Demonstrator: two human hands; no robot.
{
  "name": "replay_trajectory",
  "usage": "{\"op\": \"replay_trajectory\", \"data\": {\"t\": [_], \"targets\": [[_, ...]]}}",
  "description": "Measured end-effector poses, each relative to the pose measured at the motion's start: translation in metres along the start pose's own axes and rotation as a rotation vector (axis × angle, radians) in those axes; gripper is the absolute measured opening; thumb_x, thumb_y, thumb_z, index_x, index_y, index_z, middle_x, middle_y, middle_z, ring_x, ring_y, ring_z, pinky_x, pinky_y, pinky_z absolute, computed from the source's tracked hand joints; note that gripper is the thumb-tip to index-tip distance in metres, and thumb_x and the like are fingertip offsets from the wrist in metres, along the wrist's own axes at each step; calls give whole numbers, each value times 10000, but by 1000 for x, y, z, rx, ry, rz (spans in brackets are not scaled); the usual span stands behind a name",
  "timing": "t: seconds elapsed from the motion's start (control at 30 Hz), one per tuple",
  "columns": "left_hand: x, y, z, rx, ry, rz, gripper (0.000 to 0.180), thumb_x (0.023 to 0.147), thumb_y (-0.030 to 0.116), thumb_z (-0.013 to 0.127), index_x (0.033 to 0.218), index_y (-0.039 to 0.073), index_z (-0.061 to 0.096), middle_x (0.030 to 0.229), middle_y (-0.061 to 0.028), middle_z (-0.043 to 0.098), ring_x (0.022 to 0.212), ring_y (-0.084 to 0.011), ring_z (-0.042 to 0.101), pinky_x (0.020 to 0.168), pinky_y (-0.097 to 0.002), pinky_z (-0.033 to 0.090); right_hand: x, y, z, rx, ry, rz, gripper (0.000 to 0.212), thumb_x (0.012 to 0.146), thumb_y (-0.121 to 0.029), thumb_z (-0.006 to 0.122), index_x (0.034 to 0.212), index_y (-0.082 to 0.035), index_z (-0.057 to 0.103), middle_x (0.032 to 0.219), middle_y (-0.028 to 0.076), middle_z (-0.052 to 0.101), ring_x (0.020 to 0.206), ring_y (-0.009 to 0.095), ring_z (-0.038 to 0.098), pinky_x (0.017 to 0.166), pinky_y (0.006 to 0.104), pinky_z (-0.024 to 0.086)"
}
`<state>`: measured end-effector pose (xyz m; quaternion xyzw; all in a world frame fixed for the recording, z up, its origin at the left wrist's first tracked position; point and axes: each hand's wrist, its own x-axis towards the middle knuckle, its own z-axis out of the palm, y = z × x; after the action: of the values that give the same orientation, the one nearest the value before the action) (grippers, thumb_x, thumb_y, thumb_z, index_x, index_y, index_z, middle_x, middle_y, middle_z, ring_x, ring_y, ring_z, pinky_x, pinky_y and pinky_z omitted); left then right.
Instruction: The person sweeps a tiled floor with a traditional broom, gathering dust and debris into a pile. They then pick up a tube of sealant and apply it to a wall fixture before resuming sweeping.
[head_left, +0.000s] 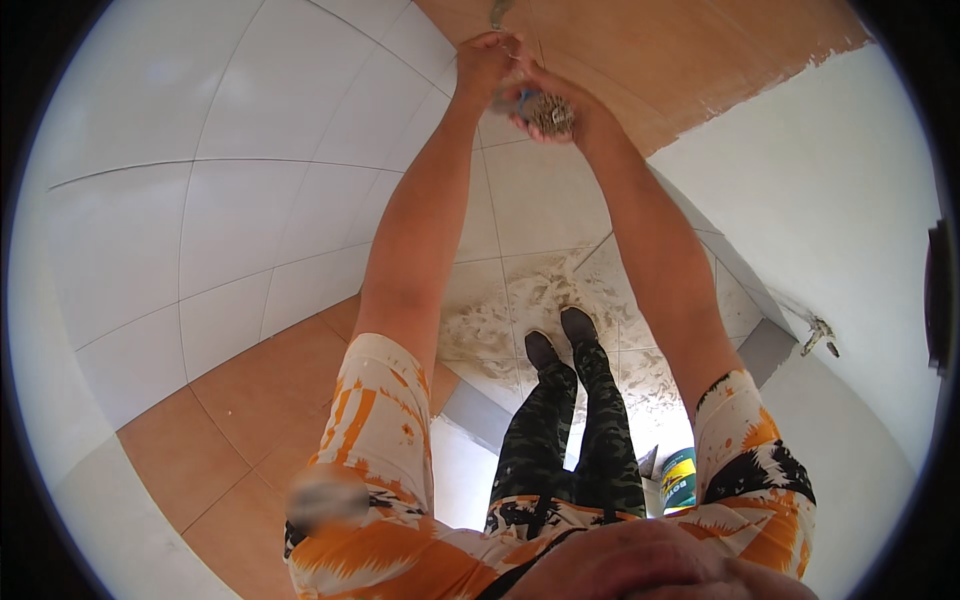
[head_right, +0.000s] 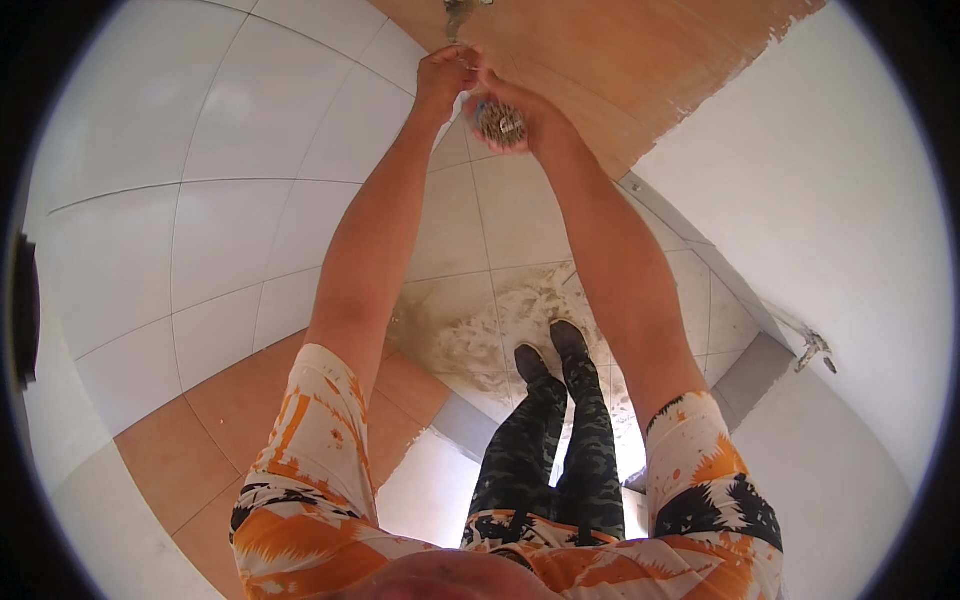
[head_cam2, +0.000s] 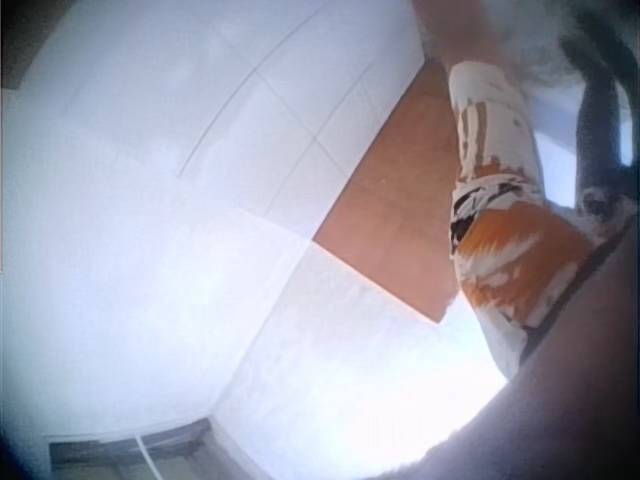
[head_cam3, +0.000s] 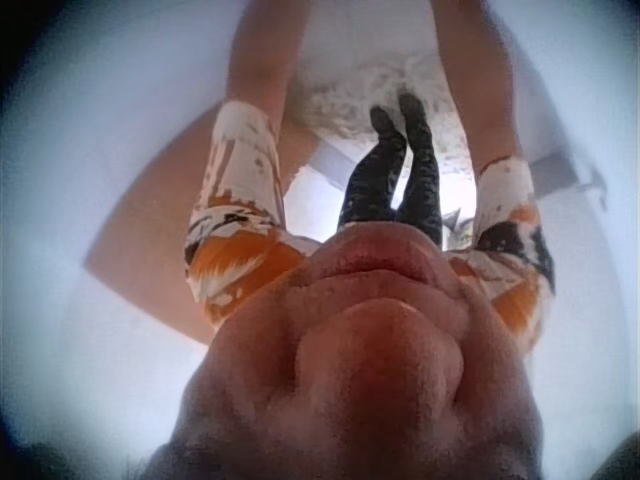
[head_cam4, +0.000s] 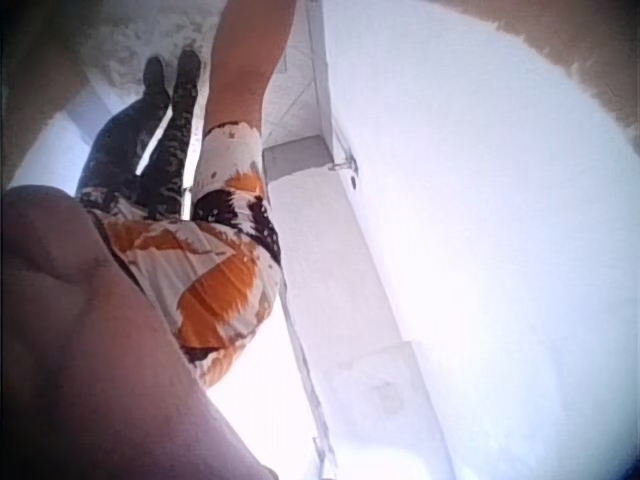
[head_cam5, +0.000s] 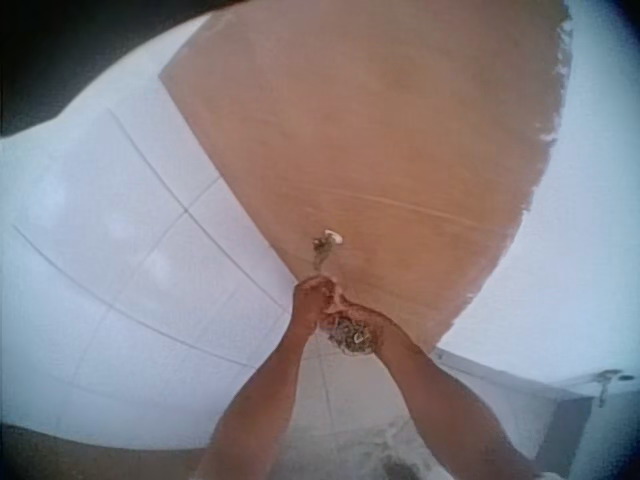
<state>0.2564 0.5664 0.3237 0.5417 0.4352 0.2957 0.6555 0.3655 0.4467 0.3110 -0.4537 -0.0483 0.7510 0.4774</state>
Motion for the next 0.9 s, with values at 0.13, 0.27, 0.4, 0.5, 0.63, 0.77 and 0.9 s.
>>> {"op": "replay_trajectory", "data": {"t": [0.13, 0.27, 0.4, 0.5, 0.63, 0.77, 0.9], "targets": [[10, 0, -13, -66, -74, 134, 97, 933, 51, 705, 979, -17, 757, 904, -82, 751, 776, -136, 687, 685, -259, 550, 7, -35, 29, 51, -45, -102, 527, 903, -536, 786, 1028, -48, 632, 862, 115, 673, 657, 192, 679, 466, 252, 537], [20, 1, -17, 14, -102, 122, 104, 892, 43, 721, 963, -26, 751, 860, -79, 737, 703, -130, 664, 604, -252, 518, 2, -29, 27, 8, -28, -68, 452, 906, -423, 816, 1054, -39, 629, 932, 111, 678, 710, 195, 681, 498, 275, 541], [26, 0, -6, 195, -74, 100, 59, 881, 39, 708, 910, 3, 744, 817, -83, 719, 625, -145, 639, 547, -272, 509, 1, -23, 13, 125, -113, -150, 349, 935, -359, 794, 1048, -66, 640, 910, 93, 691, 687, 178, 667, 507, 283, 530], [30, -4, -3, 107, 66, 65, 68, 903, 38, 668, 884, 25, 732, 787, -94, 707, 589, -171, 625, 530, -300, 526, 0, -31, 16, 9, -111, -166, 346, 964, -341, 763, 1141, -71, 640, 893, 92, 689, 653, 170, 653, 506, 287, 523], [21, -3, -11, -74, 97, 9, 144, 984, 85, 584, 943, 18, 705, 840, -119, 715, 593, -224, 646, 563, -350, 581, -25, -19, 27, -480, 43, -68, 576, 929, -249, 781, 1418, -50, 550, 929, 103, 698, 657, 193, 660, 526, 335, 535], [-17, 29, -22, -270, 29, -181, 267, 1059, 206, 539, 1170, 8, 681, 1044, -134, 724, 663, -266, 702, 623, -358, 614, -82, 47, 11, -641, 116, -130, 1024, 829, -78, 797, 1653, -31, 191, 906, 112, 694, 640, 198, 659, 576, 340, 549], [-47, 60, -101, 267, 128, 104, 358, 1035, 227, 598, 1353, 86, 679, 1130, -136, 740, 775, -266, 747, 680, -391, 611, -128, 102, -22, -604, 162, -132, 982, 815, -49, 781, 1649, -37, 263, 897, 110, 681, 632, 175, 643, 585, 335, 537]]}}
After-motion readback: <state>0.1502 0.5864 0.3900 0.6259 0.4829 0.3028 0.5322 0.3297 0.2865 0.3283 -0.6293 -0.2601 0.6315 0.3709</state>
